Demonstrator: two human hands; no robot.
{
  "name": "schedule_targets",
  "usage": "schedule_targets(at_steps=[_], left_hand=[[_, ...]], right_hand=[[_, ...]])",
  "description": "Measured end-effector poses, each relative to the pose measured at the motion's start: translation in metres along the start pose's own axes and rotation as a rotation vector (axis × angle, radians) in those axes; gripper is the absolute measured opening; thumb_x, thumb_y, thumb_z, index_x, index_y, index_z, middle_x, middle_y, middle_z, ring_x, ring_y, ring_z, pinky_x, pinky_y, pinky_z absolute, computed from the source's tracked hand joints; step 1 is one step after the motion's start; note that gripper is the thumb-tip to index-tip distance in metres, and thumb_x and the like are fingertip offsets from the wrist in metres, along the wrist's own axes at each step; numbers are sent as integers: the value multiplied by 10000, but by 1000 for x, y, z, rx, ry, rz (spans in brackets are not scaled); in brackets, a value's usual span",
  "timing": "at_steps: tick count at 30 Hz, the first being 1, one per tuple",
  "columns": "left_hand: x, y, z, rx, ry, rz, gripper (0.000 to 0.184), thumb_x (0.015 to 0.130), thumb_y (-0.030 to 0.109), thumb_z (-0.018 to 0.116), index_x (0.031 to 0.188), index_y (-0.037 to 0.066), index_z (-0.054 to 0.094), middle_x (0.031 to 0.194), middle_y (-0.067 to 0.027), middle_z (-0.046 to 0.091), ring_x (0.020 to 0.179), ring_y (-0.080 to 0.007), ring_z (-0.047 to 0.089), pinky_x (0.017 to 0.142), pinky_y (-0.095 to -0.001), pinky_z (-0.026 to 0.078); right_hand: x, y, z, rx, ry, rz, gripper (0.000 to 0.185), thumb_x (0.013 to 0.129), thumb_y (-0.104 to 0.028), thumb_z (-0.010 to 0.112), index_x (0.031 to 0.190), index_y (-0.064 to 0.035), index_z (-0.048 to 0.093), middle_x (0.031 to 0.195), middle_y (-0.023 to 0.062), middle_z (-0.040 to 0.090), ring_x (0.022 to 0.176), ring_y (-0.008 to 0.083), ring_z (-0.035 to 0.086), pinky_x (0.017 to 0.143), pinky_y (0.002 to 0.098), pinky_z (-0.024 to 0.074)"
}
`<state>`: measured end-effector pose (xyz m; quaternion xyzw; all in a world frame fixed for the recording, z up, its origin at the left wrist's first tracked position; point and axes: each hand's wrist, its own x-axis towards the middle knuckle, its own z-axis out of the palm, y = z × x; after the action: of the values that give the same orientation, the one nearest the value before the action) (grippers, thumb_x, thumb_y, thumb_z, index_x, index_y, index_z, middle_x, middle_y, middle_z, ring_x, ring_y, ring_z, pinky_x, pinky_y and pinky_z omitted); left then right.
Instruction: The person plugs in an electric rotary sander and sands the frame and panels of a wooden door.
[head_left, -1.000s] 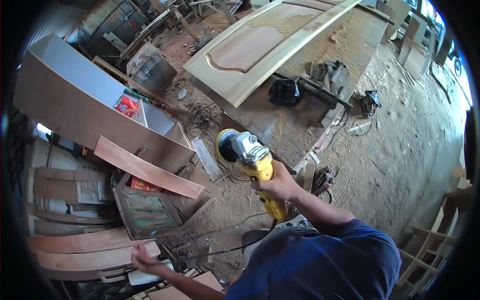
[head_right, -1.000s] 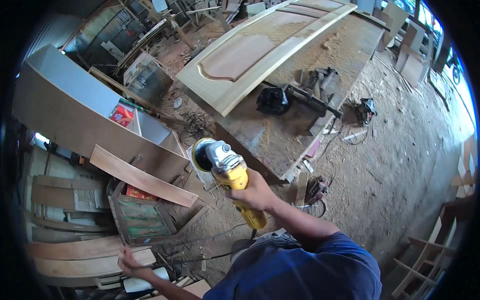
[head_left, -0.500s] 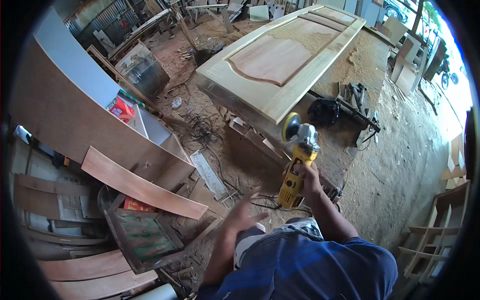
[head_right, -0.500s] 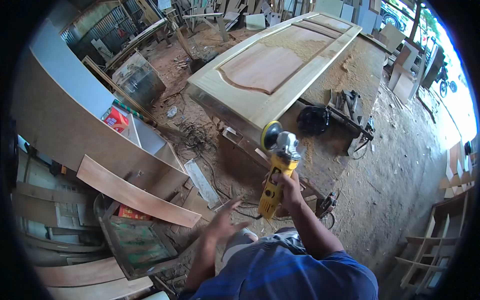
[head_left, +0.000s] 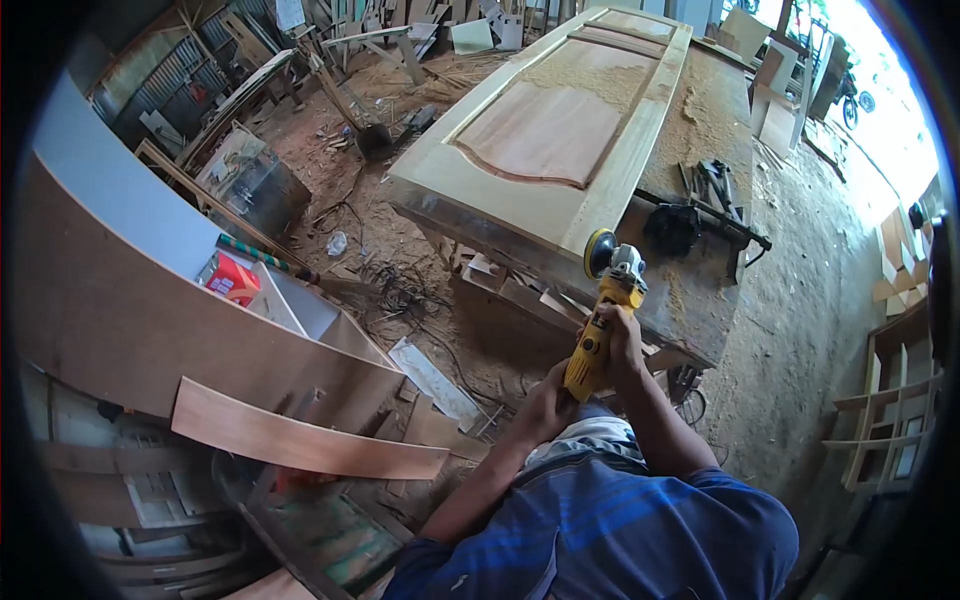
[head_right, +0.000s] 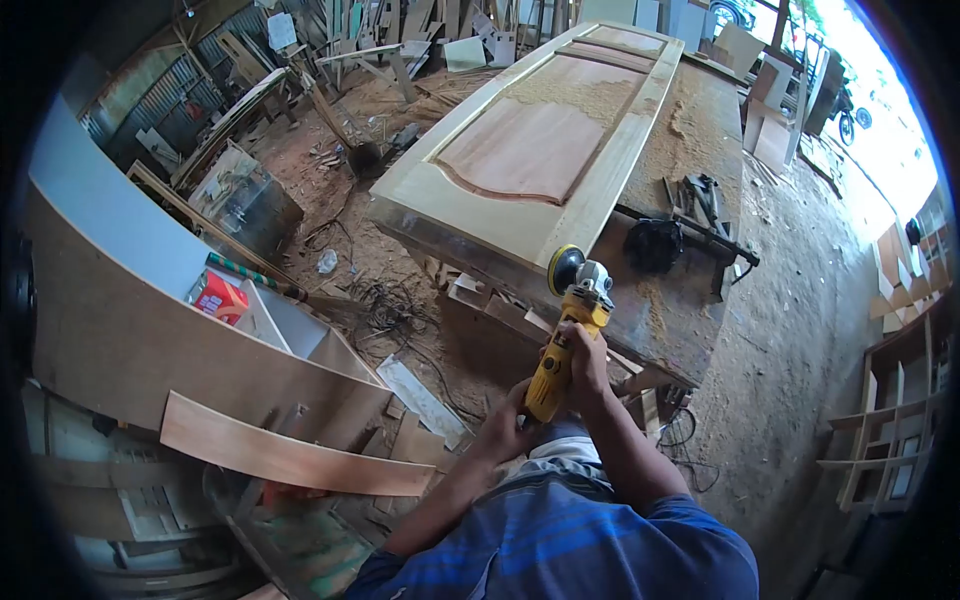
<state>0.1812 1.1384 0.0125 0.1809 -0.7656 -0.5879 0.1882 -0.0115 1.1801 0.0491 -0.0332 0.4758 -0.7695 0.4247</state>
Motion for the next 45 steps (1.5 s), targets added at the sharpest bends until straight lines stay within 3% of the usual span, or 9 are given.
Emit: schedule_targets(at_steps=[12, 15, 18, 22, 25, 27, 29, 37, 45], left_hand=[[155, -90, -143, 23, 30, -213, 630, 920, 74, 743, 1486, 11, 474, 1312, -234, 690, 1209, -302, 725, 975, -417, 592], [205, -104, -186, -113, -75, -310, 605, 948, 74, 741, 1496, 25, 487, 1386, -145, 655, 1284, -209, 652, 1071, -365, 534], [247, -122, -225, -477, -62, -263, 644, 937, 30, 729, 1526, 25, 468, 1444, -129, 613, 1388, -226, 567, 1162, -393, 470], [308, -117, -290, -705, 75, -168, 604, 1020, 189, 709, 1539, -3, 467, 1422, -98, 592, 1339, -206, 567, 1129, -368, 472], [358, -150, -336, -665, 270, -352, 509, 1098, 294, 571, 1518, 16, 498, 1438, -95, 614, 1309, -217, 605, 1127, -386, 473], [395, -166, -371, -811, 283, -322, 455, 1108, 332, 574, 1440, 20, 565, 1321, -67, 646, 1182, -174, 625, 1062, -361, 496], [423, -184, -408, -914, 283, -385, 440, 1120, 405, 551, 1352, 38, 625, 1182, -51, 684, 1097, -153, 648, 988, -362, 534], [510, -232, -516, -956, 183, -560, 638, 1124, 564, 458, 1438, 20, 572, 1286, -139, 698, 1105, -241, 732, 985, -415, 600], [524, -235, -535, -881, 83, -659, 715, 1108, 645, 399, 1460, 44, 561, 1287, -148, 695, 1123, -266, 738, 950, -439, 640]], right_hand=[[210, 41, 128, -176, 87, 8, 265, 845, -173, 745, 1043, -36, 634, 799, 63, 646, 623, 204, 662, 592, 366, 567], [280, 44, 153, -273, 57, 35, 341, 830, -165, 767, 1117, -24, 648, 809, 47, 664, 658, 173, 656, 603, 347, 543], [334, 57, 177, -415, 17, 45, 441, 822, -203, 784, 1193, -5, 649, 969, 84, 724, 788, 189, 699, 716, 357, 572], [390, 55, 234, -755, -27, -99, 570, 796, -303, 814, 1233, 17, 639, 1080, 154, 753, 964, 274, 741, 853, 408, 587], [430, 59, 280, -1065, -84, -128, 659, 770, -396, 829, 1237, 23, 629, 1119, 224, 753, 1056, 365, 742, 918, 464, 578], [456, 61, 316, -1249, -118, -120, 668, 781, -466, 808, 1199, 24, 634, 1143, 284, 737, 1106, 449, 712, 963, 513, 554], [481, 74, 348, -1336, -128, -123, 645, 795, -462, 794, 1181, 30, 636, 1137, 287, 737, 1109, 451, 709, 962, 510, 553], [567, 88, 448, -1576, -117, -65, 541, 814, -355, 739, 1164, 37, 610, 1097, 301, 742, 1090, 460, 714, 950, 518, 561], [584, 95, 463, -1673, -85, -36, 499, 875, -328, 706, 1196, 30, 570, 1061, 304, 744, 1027, 479, 728, 908, 539, 571]])
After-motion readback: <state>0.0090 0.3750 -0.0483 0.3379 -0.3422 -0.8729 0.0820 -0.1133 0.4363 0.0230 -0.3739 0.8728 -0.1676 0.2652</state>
